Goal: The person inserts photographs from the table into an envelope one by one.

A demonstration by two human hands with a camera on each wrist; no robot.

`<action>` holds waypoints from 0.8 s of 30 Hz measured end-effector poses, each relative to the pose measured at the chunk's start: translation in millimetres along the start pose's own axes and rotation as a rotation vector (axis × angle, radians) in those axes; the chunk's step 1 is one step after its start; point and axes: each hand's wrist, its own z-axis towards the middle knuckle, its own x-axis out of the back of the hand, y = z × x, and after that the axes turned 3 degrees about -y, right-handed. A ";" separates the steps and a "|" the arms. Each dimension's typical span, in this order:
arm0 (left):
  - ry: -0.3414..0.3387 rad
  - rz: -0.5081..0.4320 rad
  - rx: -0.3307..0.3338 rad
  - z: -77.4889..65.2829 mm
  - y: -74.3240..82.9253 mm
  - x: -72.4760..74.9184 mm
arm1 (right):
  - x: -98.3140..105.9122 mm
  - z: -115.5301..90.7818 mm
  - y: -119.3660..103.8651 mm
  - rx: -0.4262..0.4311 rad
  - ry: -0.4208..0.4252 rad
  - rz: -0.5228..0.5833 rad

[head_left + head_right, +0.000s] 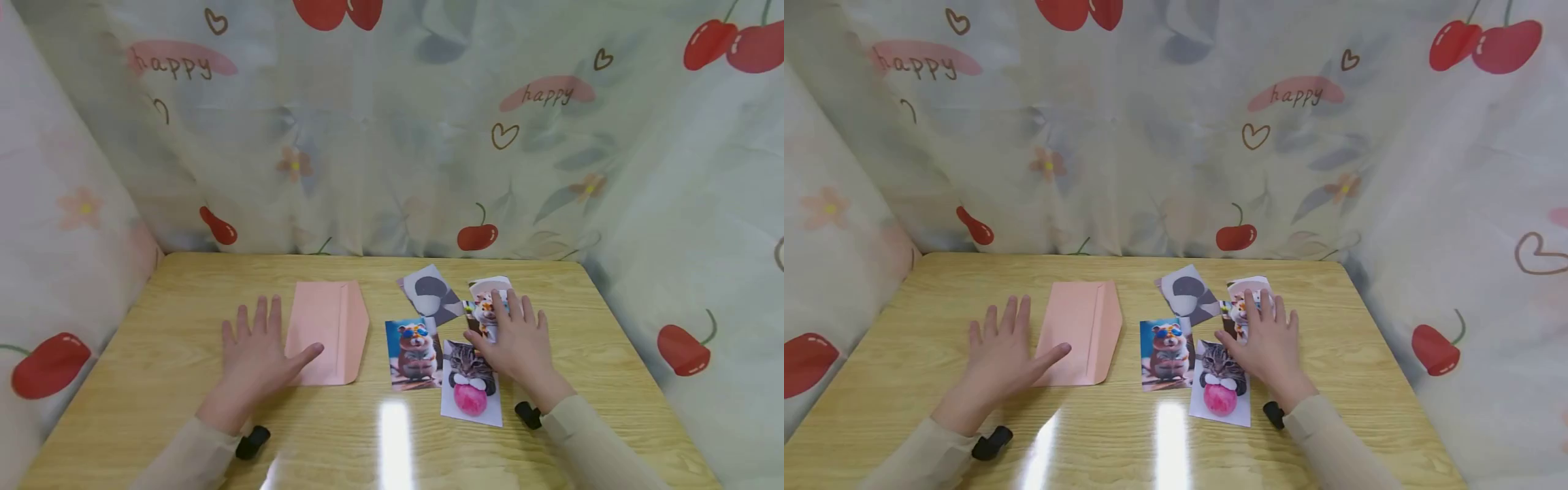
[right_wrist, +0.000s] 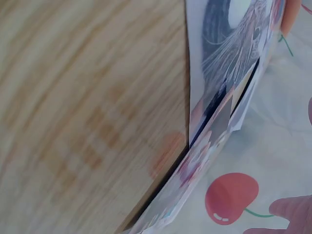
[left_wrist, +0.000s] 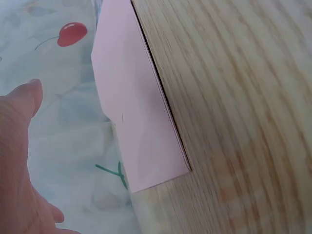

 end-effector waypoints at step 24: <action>-0.053 -0.263 -0.005 14.3 37.9 -3.7 | 3.8 14.9 16.2 -0.245 -0.121 0.461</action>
